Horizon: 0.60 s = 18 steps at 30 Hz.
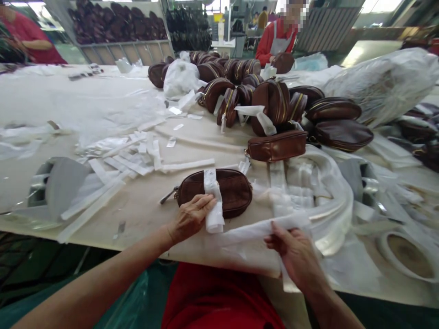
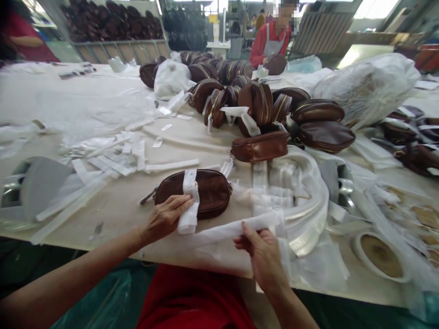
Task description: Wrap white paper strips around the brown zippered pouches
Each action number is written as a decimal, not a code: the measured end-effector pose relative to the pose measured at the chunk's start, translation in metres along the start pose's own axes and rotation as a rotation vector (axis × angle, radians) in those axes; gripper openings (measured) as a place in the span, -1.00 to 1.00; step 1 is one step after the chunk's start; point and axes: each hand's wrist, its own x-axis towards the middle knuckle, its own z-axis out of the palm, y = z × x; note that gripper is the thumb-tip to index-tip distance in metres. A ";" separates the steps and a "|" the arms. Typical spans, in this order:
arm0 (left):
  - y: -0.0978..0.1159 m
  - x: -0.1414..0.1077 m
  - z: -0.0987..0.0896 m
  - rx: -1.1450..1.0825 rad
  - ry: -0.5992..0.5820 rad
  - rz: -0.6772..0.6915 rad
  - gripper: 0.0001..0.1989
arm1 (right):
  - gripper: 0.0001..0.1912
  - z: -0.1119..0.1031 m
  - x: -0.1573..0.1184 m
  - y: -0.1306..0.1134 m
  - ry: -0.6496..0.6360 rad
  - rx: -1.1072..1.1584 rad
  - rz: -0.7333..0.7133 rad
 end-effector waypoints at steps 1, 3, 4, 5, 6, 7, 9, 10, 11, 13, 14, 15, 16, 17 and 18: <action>-0.001 0.001 -0.001 -0.012 -0.012 -0.010 -0.70 | -0.74 0.012 0.003 0.003 -0.018 0.022 0.071; -0.003 0.004 -0.005 -0.039 -0.042 -0.028 -0.69 | -0.67 0.038 0.009 0.011 -0.055 0.071 0.196; -0.003 0.005 -0.007 -0.053 -0.059 -0.036 -0.69 | -0.66 0.051 0.013 0.015 -0.069 0.094 0.228; -0.004 0.007 -0.008 -0.067 -0.074 -0.044 -0.68 | -0.68 0.061 0.015 0.019 -0.082 0.110 0.235; -0.004 0.008 -0.010 -0.081 -0.091 -0.051 -0.67 | -0.70 0.070 0.017 0.022 -0.090 0.125 0.231; -0.004 0.008 -0.011 -0.095 -0.107 -0.057 -0.66 | -0.73 0.076 0.019 0.026 -0.096 0.145 0.227; -0.003 0.007 -0.012 -0.121 -0.126 -0.053 -0.63 | -0.77 0.082 0.021 0.031 -0.098 0.180 0.215; -0.002 0.006 -0.012 -0.129 -0.128 -0.041 -0.62 | -0.78 0.083 0.022 0.033 -0.096 0.193 0.208; -0.001 0.005 -0.011 -0.129 -0.121 -0.023 -0.60 | -0.79 0.084 0.024 0.035 -0.095 0.200 0.201; 0.001 0.001 -0.007 -0.103 -0.090 0.011 -0.59 | -0.79 0.083 0.026 0.038 -0.098 0.199 0.192; 0.002 -0.002 -0.005 -0.078 -0.075 0.022 -0.59 | -0.78 0.082 0.027 0.039 -0.104 0.191 0.188; 0.004 -0.004 -0.003 -0.048 -0.063 0.030 -0.60 | -0.76 0.080 0.026 0.040 -0.112 0.179 0.186; 0.005 -0.006 0.000 -0.017 -0.052 0.035 -0.61 | -0.75 0.077 0.025 0.041 -0.122 0.170 0.191; 0.007 -0.007 0.001 0.012 -0.045 0.039 -0.63 | -0.74 0.073 0.023 0.040 -0.140 0.137 0.207; 0.008 -0.009 0.003 0.038 -0.043 0.045 -0.64 | -0.73 0.067 0.019 0.039 -0.176 0.060 0.220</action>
